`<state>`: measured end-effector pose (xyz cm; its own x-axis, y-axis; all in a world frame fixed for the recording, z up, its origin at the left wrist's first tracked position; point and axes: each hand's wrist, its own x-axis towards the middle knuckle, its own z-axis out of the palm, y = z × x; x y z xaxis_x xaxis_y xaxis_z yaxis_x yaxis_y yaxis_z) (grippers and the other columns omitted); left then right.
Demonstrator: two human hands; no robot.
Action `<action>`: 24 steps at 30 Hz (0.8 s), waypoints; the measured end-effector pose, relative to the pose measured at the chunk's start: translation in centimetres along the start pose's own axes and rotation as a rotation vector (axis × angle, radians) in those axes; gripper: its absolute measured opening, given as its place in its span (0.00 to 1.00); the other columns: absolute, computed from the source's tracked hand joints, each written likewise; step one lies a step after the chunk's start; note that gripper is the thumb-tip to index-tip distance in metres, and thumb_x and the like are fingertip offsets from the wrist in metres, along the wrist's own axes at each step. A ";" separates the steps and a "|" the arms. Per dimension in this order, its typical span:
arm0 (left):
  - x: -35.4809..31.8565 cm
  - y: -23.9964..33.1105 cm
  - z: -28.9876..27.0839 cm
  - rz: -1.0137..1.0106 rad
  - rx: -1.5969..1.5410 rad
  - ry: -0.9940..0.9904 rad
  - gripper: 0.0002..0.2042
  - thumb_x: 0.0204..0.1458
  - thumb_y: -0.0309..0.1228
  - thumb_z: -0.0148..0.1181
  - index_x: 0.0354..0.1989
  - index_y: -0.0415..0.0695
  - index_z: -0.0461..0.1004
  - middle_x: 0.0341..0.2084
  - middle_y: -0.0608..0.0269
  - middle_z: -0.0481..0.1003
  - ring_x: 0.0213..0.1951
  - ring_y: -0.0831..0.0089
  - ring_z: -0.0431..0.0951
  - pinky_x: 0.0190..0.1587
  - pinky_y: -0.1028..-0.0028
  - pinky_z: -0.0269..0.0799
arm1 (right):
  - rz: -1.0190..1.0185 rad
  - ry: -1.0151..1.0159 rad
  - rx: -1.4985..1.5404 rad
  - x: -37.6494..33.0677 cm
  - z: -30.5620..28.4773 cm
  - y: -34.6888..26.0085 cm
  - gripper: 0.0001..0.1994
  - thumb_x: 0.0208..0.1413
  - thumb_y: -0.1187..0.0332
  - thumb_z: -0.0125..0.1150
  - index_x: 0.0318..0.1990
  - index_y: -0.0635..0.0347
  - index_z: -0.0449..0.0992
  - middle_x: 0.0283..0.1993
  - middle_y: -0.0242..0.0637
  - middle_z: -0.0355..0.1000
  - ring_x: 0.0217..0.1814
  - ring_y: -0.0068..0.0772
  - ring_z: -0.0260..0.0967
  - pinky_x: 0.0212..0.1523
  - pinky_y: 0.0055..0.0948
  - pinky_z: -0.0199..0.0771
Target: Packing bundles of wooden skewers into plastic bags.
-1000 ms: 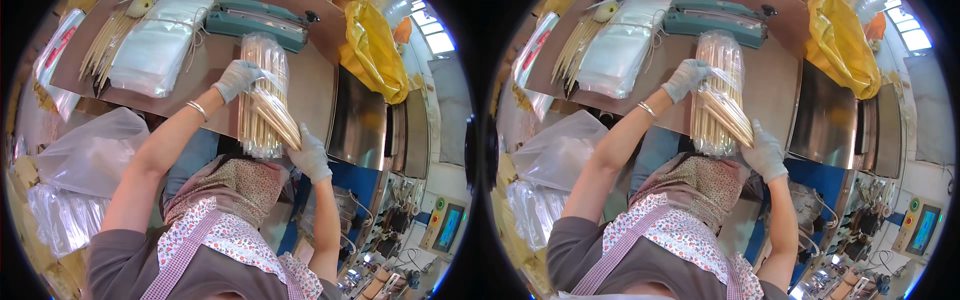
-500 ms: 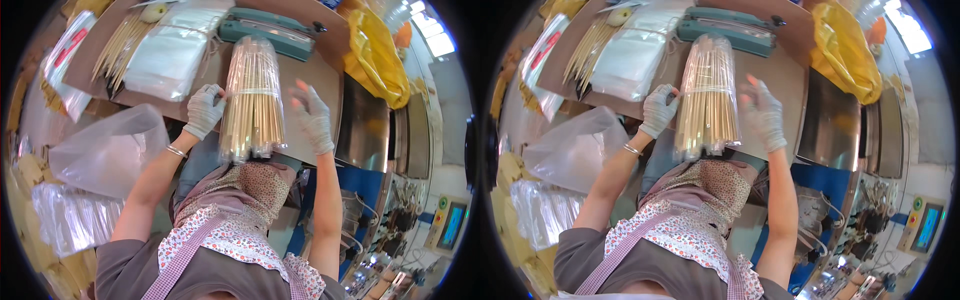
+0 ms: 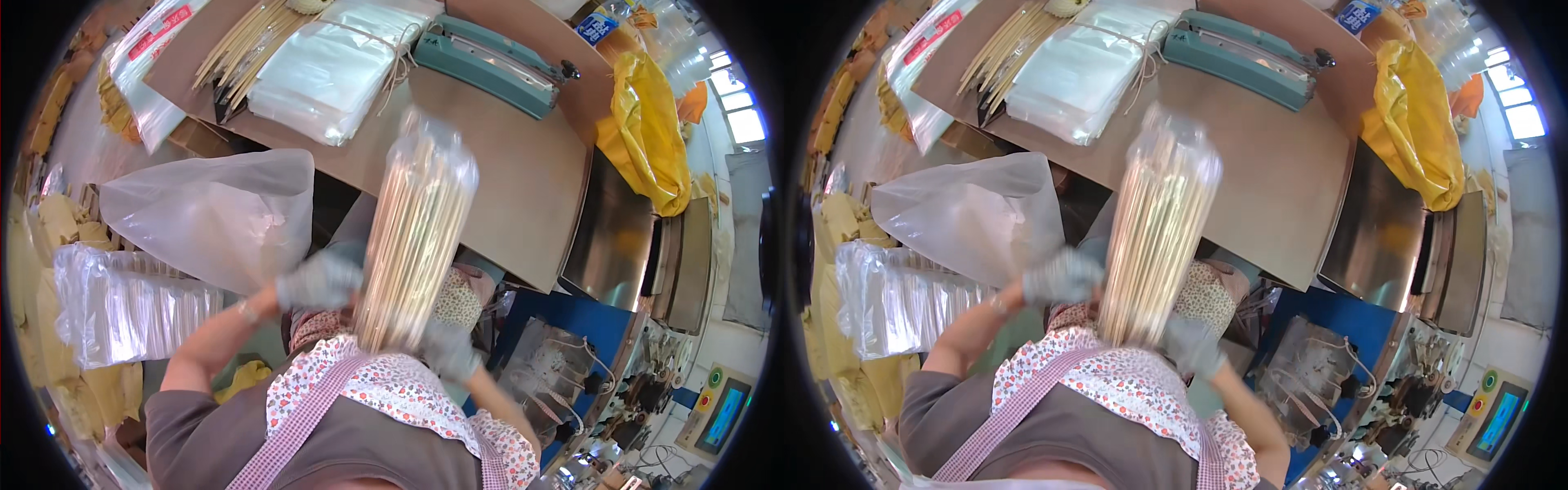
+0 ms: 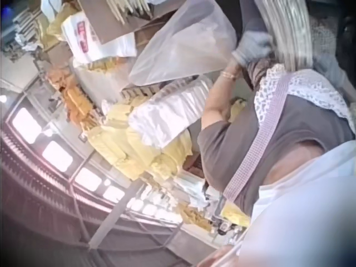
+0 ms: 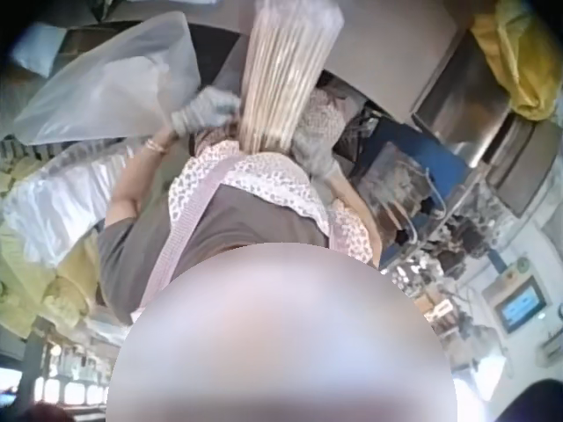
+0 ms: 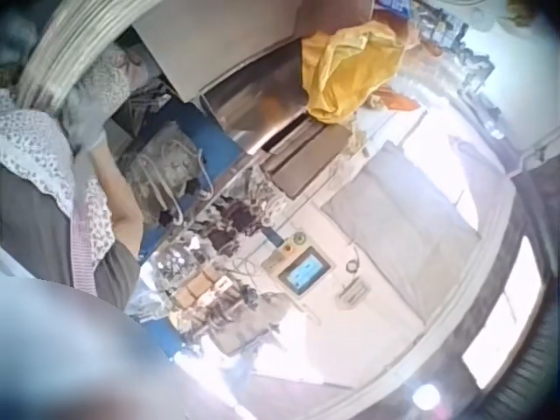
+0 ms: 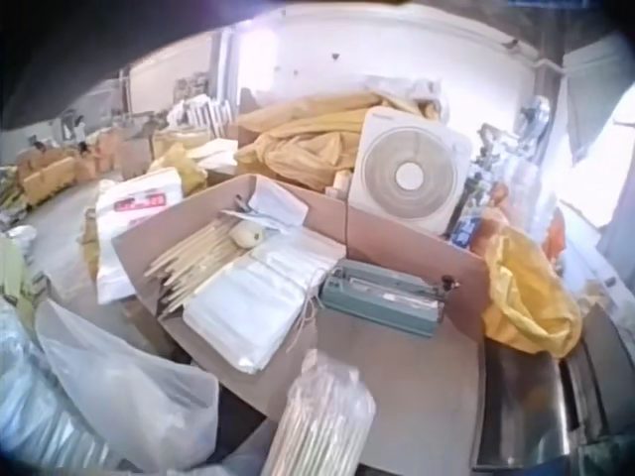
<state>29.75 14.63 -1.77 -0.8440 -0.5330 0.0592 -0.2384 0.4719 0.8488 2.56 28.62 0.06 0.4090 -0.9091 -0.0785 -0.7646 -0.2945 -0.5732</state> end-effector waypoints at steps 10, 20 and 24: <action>7.4 13.4 -6.4 0.028 0.034 0.661 0.06 0.53 0.23 0.56 0.33 0.43 0.65 0.25 0.69 0.67 0.26 0.82 0.65 0.29 0.77 0.65 | 0.075 0.684 -0.359 2.6 -13.7 -2.7 0.13 0.47 0.73 0.60 0.42 0.60 0.73 0.35 0.45 0.73 0.34 0.41 0.73 0.35 0.35 0.72; 20.8 22.9 -24.5 0.161 -0.119 0.679 0.06 0.49 0.25 0.61 0.23 0.42 0.72 0.13 0.65 0.69 0.15 0.80 0.67 0.15 0.78 0.61 | -0.299 0.658 -0.061 9.3 -36.6 -4.4 0.08 0.63 0.75 0.45 0.42 0.60 0.72 0.30 0.25 0.67 0.31 0.14 0.62 0.35 0.16 0.65; 21.7 22.8 -23.7 0.167 -0.205 0.690 0.06 0.46 0.27 0.62 0.21 0.42 0.74 0.14 0.60 0.73 0.17 0.74 0.72 0.20 0.74 0.67 | -0.172 0.609 -0.070 8.3 -38.4 -1.0 0.09 0.62 0.75 0.46 0.41 0.58 0.75 0.32 0.24 0.68 0.34 0.15 0.63 0.39 0.19 0.66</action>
<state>17.36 -2.83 31.34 -0.3509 -0.8177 0.4562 0.0183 0.4812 0.8764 -12.41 10.05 31.34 0.1883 -0.8458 0.4992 -0.7523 -0.4509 -0.4803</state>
